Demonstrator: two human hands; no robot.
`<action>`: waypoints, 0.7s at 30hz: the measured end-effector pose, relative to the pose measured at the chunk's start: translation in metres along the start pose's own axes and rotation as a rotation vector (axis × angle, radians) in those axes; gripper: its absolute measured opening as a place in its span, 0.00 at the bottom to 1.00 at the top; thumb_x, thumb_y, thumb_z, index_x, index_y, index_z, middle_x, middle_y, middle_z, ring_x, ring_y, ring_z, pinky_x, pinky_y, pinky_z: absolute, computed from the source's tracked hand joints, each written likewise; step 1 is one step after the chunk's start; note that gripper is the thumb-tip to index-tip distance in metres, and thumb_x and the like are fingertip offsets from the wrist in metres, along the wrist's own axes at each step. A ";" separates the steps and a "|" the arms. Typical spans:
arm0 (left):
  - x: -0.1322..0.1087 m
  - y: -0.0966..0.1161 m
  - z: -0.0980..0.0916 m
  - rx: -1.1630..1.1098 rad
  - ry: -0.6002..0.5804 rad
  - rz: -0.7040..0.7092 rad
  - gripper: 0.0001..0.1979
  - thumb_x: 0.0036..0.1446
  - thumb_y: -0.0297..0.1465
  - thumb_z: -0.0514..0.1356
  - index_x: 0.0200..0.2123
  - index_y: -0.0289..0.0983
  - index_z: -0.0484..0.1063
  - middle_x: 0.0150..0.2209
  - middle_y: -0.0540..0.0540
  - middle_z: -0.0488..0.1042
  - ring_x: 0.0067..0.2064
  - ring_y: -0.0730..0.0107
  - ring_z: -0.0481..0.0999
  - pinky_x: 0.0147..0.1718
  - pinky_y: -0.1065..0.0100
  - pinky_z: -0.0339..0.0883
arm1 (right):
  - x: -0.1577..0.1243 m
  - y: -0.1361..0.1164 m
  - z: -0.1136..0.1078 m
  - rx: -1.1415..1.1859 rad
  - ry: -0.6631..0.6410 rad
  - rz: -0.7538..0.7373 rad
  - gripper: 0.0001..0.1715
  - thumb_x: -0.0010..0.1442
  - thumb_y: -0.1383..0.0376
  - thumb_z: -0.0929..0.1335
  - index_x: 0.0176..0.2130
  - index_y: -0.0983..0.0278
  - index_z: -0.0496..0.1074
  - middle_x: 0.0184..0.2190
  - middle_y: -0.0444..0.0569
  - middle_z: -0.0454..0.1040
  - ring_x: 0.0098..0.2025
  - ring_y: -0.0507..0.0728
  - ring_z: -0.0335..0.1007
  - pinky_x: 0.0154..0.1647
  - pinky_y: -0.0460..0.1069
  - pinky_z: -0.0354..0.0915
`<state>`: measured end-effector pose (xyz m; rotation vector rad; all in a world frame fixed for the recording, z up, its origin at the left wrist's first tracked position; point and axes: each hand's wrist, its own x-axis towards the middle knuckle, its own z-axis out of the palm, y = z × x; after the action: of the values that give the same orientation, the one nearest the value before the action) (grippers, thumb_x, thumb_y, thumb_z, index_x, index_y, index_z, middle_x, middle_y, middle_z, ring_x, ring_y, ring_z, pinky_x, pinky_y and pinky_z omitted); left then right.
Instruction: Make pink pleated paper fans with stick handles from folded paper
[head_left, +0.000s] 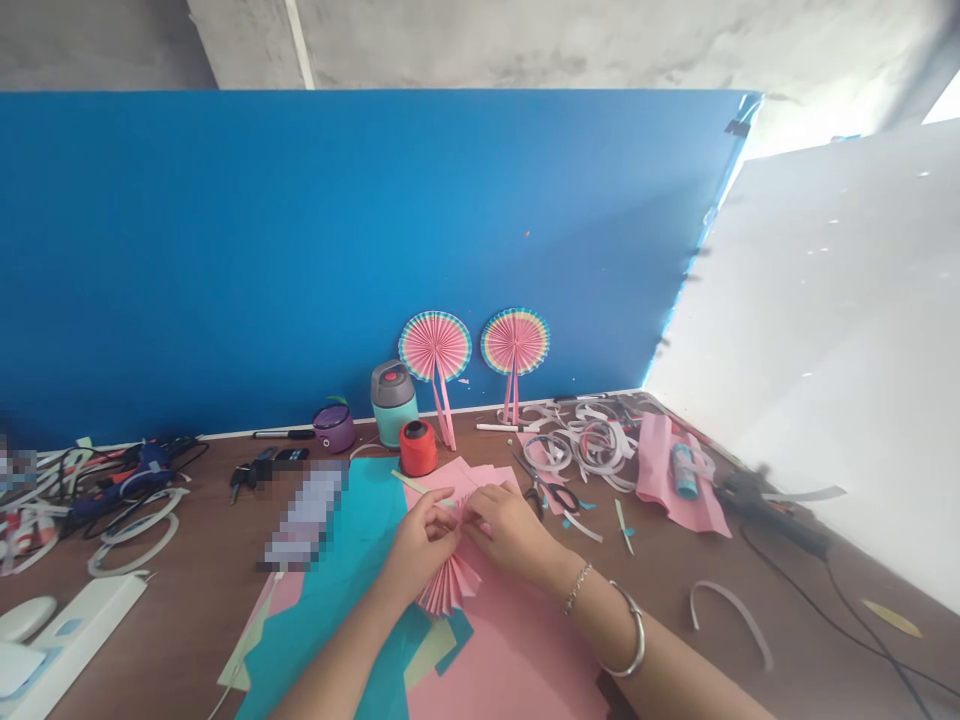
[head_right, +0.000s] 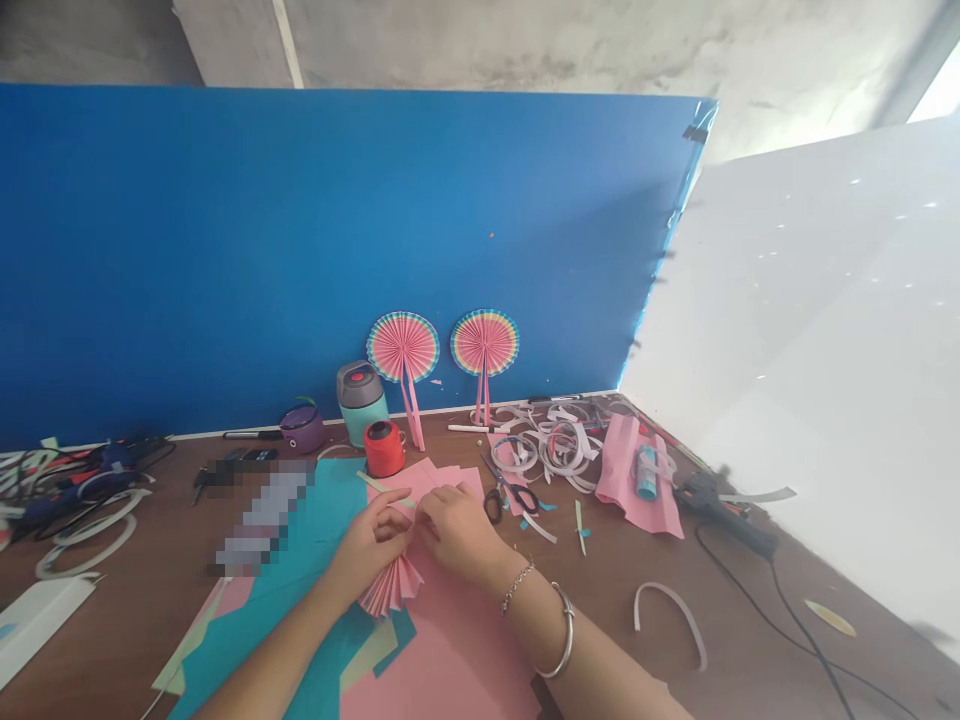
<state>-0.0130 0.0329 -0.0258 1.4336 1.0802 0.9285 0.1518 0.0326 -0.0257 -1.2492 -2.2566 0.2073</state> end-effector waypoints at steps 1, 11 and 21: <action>0.000 0.000 0.000 0.004 0.001 -0.001 0.26 0.45 0.27 0.60 0.50 0.35 0.64 0.28 0.51 0.71 0.29 0.71 0.71 0.32 0.69 0.63 | 0.000 0.000 -0.002 0.018 -0.005 0.001 0.06 0.53 0.74 0.66 0.30 0.64 0.67 0.31 0.45 0.74 0.35 0.54 0.67 0.38 0.49 0.51; -0.003 0.007 0.000 0.044 -0.008 -0.003 0.25 0.45 0.26 0.59 0.50 0.35 0.64 0.27 0.52 0.70 0.29 0.71 0.71 0.32 0.69 0.63 | 0.000 0.001 -0.010 0.108 0.000 0.119 0.15 0.52 0.73 0.66 0.42 0.63 0.66 0.27 0.44 0.76 0.30 0.54 0.71 0.38 0.49 0.58; -0.002 0.008 -0.003 0.043 -0.050 -0.024 0.26 0.43 0.24 0.57 0.50 0.34 0.64 0.26 0.52 0.69 0.28 0.72 0.70 0.30 0.69 0.63 | 0.000 0.016 -0.013 0.133 0.036 0.132 0.11 0.53 0.72 0.67 0.38 0.63 0.68 0.29 0.45 0.75 0.32 0.54 0.71 0.37 0.49 0.60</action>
<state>-0.0158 0.0314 -0.0178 1.4683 1.0841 0.8529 0.1704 0.0395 -0.0211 -1.3213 -2.0951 0.3748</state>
